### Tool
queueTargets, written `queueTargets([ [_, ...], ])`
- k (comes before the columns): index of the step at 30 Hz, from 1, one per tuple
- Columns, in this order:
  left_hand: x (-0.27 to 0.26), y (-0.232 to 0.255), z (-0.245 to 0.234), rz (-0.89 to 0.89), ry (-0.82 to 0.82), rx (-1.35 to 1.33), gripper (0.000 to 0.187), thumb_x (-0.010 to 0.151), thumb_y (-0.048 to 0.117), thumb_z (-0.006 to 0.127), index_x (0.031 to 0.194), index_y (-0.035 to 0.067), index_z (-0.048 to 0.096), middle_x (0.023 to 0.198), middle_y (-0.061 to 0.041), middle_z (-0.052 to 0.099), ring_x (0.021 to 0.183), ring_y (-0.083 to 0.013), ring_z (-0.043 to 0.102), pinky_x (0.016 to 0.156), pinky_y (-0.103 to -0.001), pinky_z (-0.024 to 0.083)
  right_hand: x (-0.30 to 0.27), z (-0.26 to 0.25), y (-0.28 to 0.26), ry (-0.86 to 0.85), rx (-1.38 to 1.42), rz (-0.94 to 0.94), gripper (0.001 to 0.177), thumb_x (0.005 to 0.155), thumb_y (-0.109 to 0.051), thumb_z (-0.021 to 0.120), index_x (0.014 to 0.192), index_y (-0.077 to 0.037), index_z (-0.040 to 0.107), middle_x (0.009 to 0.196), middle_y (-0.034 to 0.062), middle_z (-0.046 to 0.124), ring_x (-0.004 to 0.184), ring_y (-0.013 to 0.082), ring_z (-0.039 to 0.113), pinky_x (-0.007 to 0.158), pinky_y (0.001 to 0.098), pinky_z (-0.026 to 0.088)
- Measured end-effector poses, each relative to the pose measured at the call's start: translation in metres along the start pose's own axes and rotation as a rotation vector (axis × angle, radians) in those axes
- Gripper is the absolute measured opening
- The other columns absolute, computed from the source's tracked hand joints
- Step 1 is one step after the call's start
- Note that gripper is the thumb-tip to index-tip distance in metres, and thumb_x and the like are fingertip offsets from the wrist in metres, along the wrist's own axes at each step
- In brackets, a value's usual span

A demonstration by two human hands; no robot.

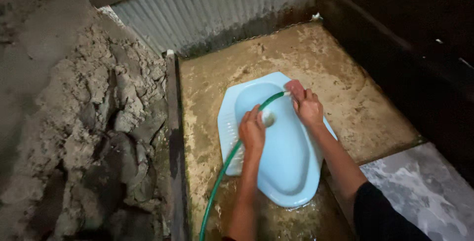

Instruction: The person cleans a blue squat toilet by scrubbing the basin and surrounding floor area with a brush and rinsing it with water from a green hose.

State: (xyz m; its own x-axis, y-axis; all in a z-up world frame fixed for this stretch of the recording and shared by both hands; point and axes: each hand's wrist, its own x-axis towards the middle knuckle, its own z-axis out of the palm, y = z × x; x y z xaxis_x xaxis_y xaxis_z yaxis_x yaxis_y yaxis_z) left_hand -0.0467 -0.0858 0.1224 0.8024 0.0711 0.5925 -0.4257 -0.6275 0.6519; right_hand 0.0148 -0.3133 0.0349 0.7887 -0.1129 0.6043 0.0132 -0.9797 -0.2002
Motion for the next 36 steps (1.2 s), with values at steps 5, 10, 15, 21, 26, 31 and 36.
queueTargets([
  [5,0.019,-0.067,0.005,0.117,0.203,0.392,0.026,0.097,0.017,0.066,0.123,0.015,0.069,0.096,-0.007,0.067,0.094,-0.0281,0.064,0.085,-0.048,0.045,0.033,0.032,-0.004,0.012,-0.008,-0.007,0.057,0.089,-0.028,0.074,0.144,-0.030,0.060,0.116,0.0144,0.061,0.094,0.0366,0.065,0.074,0.0473,0.059],
  [10,0.016,-0.121,0.022,0.063,0.263,0.451,0.031,0.098,0.015,0.067,0.129,0.015,0.069,0.096,-0.007,0.065,0.095,-0.0289,0.063,0.083,-0.047,0.047,0.059,0.054,-0.013,0.004,-0.036,-0.039,0.061,0.087,-0.027,0.074,0.146,-0.029,0.059,0.118,0.0148,0.061,0.090,0.0374,0.065,0.073,0.0480,0.059],
  [15,0.011,-0.128,0.029,-0.004,0.312,0.384,0.031,0.101,0.012,0.066,0.132,0.013,0.068,0.102,-0.008,0.067,0.096,-0.0297,0.065,0.080,-0.046,0.050,0.086,0.081,-0.030,0.038,0.025,-0.079,0.053,0.089,-0.031,0.075,0.140,-0.024,0.061,0.125,0.0172,0.061,0.092,0.0377,0.065,0.071,0.0490,0.058],
  [21,0.020,-0.126,0.029,-0.044,0.375,0.415,0.033,0.098,0.010,0.067,0.130,0.013,0.069,0.101,-0.009,0.068,0.096,-0.0310,0.066,0.082,-0.045,0.052,0.087,0.128,-0.059,0.002,0.225,-0.287,0.041,0.095,-0.028,0.072,0.134,-0.021,0.064,0.121,0.0162,0.061,0.108,0.0369,0.064,0.085,0.0477,0.057],
  [26,0.019,-0.123,0.022,-0.033,0.397,0.398,0.028,0.099,0.012,0.066,0.126,0.014,0.073,0.099,-0.008,0.069,0.090,-0.0292,0.066,0.077,-0.044,0.053,0.094,0.108,-0.068,-0.034,0.294,-0.278,0.049,0.092,-0.024,0.071,0.141,-0.028,0.066,0.118,0.0200,0.061,0.105,0.0390,0.062,0.084,0.0477,0.056],
  [31,0.016,-0.123,0.018,0.055,0.507,0.391,0.023,0.087,0.018,0.071,0.108,0.019,0.079,0.091,-0.001,0.069,0.083,-0.0254,0.065,0.071,-0.041,0.052,0.069,0.051,-0.057,-0.281,0.155,-0.302,0.050,0.090,-0.028,0.070,0.140,-0.027,0.066,0.106,0.0148,0.064,0.100,0.0358,0.063,0.086,0.0486,0.053],
  [36,0.016,-0.120,0.015,0.041,0.502,0.367,0.023,0.081,0.016,0.072,0.102,0.019,0.081,0.088,-0.001,0.068,0.078,-0.0251,0.063,0.068,-0.039,0.052,0.047,0.030,-0.053,-0.791,0.548,0.307,0.031,0.103,-0.039,0.058,0.112,-0.019,0.080,0.087,0.0199,0.073,0.082,0.0362,0.070,0.082,0.0468,0.055],
])
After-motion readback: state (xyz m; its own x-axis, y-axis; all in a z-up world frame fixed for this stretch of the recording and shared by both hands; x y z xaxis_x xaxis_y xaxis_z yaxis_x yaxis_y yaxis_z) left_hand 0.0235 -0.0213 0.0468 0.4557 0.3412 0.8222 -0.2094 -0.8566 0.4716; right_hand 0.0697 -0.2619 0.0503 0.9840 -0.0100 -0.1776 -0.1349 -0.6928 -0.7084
